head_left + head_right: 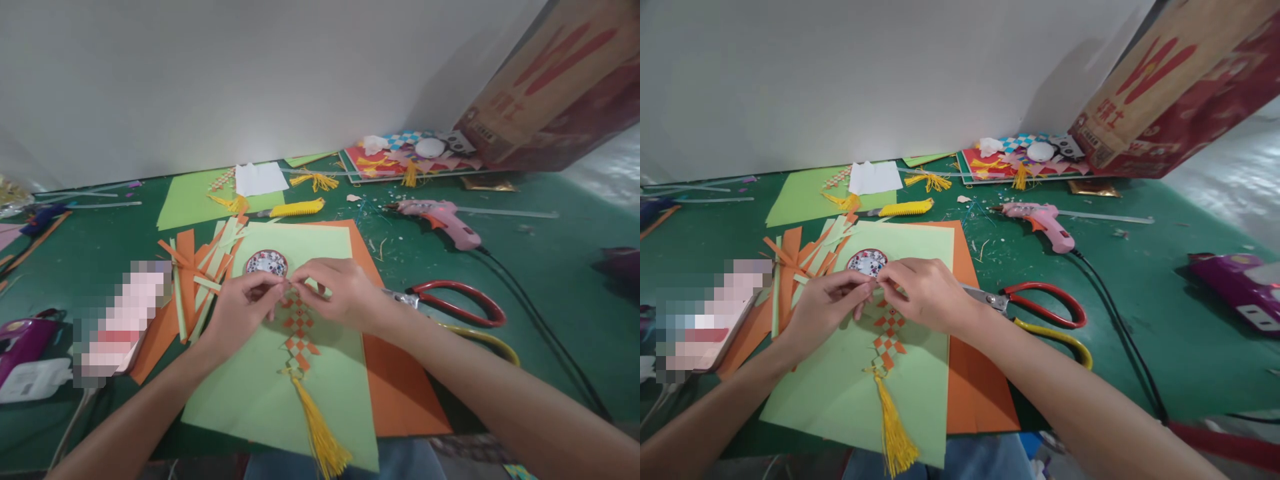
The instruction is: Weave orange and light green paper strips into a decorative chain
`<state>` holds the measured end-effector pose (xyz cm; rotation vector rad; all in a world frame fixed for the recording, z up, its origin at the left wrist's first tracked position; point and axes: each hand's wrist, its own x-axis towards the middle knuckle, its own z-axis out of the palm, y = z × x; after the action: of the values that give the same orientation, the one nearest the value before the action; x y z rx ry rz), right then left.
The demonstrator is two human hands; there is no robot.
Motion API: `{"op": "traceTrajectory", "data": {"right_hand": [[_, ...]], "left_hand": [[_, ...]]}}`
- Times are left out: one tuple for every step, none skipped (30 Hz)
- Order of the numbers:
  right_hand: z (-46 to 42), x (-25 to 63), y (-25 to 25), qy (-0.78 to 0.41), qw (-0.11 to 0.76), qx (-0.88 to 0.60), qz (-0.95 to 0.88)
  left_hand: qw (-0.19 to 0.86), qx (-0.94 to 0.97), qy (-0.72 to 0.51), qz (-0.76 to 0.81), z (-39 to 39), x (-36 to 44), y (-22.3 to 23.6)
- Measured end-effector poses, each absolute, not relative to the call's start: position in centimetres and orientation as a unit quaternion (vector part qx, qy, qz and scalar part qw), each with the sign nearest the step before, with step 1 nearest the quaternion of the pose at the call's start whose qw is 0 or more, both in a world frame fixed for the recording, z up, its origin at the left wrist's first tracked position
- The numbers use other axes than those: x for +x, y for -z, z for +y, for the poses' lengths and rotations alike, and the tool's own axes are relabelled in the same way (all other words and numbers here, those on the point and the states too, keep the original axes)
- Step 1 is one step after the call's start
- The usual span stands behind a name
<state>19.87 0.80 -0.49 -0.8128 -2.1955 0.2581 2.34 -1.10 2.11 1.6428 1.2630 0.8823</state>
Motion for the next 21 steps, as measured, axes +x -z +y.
{"op": "traceTrajectory", "data": {"right_hand": [[0.81,19.89,0.50,-0.085,0.377,-0.315,-0.867],[0.82,19.92,0.52,-0.067,0.370,-0.311,-0.873],[0.82,19.95,0.53,-0.048,0.361,-0.307,-0.879],[0.83,19.99,0.54,-0.029,0.354,-0.303,-0.884],[0.84,20.02,0.55,-0.015,0.349,-0.300,-0.888],[0.84,20.05,0.56,-0.003,0.344,-0.299,-0.890],[0.83,20.06,0.57,0.005,0.343,-0.299,-0.891],[0.82,20.07,0.60,0.009,0.343,-0.299,-0.890],[0.81,20.05,0.63,0.010,0.343,-0.301,-0.890],[0.79,20.03,0.67,0.006,0.344,-0.304,-0.888],[0.77,19.99,0.72,-0.002,0.346,-0.309,-0.886],[0.75,19.94,0.77,-0.016,0.349,-0.314,-0.883],[0.74,19.90,0.81,-0.035,0.354,-0.319,-0.879],[0.74,19.86,0.84,-0.056,0.360,-0.322,-0.874],[0.74,19.83,0.85,-0.079,0.367,-0.323,-0.869],[0.75,19.82,0.83,-0.101,0.372,-0.323,-0.864],[0.77,19.81,0.77,-0.124,0.374,-0.322,-0.861],[0.79,19.82,0.68,-0.144,0.375,-0.322,-0.857],[0.81,19.84,0.55,-0.164,0.374,-0.323,-0.854],[0.84,19.86,0.40,-0.184,0.373,-0.325,-0.849],[0.85,19.89,0.23,-0.205,0.370,-0.328,-0.845]], "left_hand": [[0.417,0.667,-0.350,0.509,-1.11,2.33,-2.11],[0.402,0.676,-0.347,0.511,-1.13,2.32,-2.10],[0.387,0.684,-0.345,0.514,-1.14,2.29,-2.06],[0.374,0.691,-0.343,0.515,-1.15,2.26,-2.00],[0.362,0.698,-0.341,0.515,-1.16,2.22,-1.93],[0.355,0.704,-0.340,0.513,-1.17,2.18,-1.85],[0.349,0.710,-0.338,0.510,-1.19,2.15,-1.77],[0.344,0.716,-0.336,0.507,-1.21,2.12,-1.68],[0.339,0.721,-0.335,0.503,-1.24,2.11,-1.61],[0.334,0.726,-0.333,0.501,-1.26,2.10,-1.56],[0.328,0.729,-0.332,0.500,-1.27,2.11,-1.52],[0.323,0.731,-0.333,0.501,-1.28,2.13,-1.52],[0.317,0.732,-0.333,0.502,-1.29,2.15,-1.56],[0.313,0.734,-0.333,0.503,-1.29,2.17,-1.63],[0.310,0.735,-0.332,0.503,-1.30,2.19,-1.72],[0.308,0.737,-0.331,0.503,-1.30,2.20,-1.83],[0.309,0.739,-0.327,0.502,-1.30,2.20,-1.93],[0.312,0.739,-0.323,0.502,-1.30,2.18,-2.02],[0.317,0.738,-0.319,0.503,-1.30,2.16,-2.08],[0.325,0.736,-0.317,0.503,-1.30,2.12,-2.11],[0.335,0.732,-0.316,0.502,-1.29,2.08,-2.10]]}}
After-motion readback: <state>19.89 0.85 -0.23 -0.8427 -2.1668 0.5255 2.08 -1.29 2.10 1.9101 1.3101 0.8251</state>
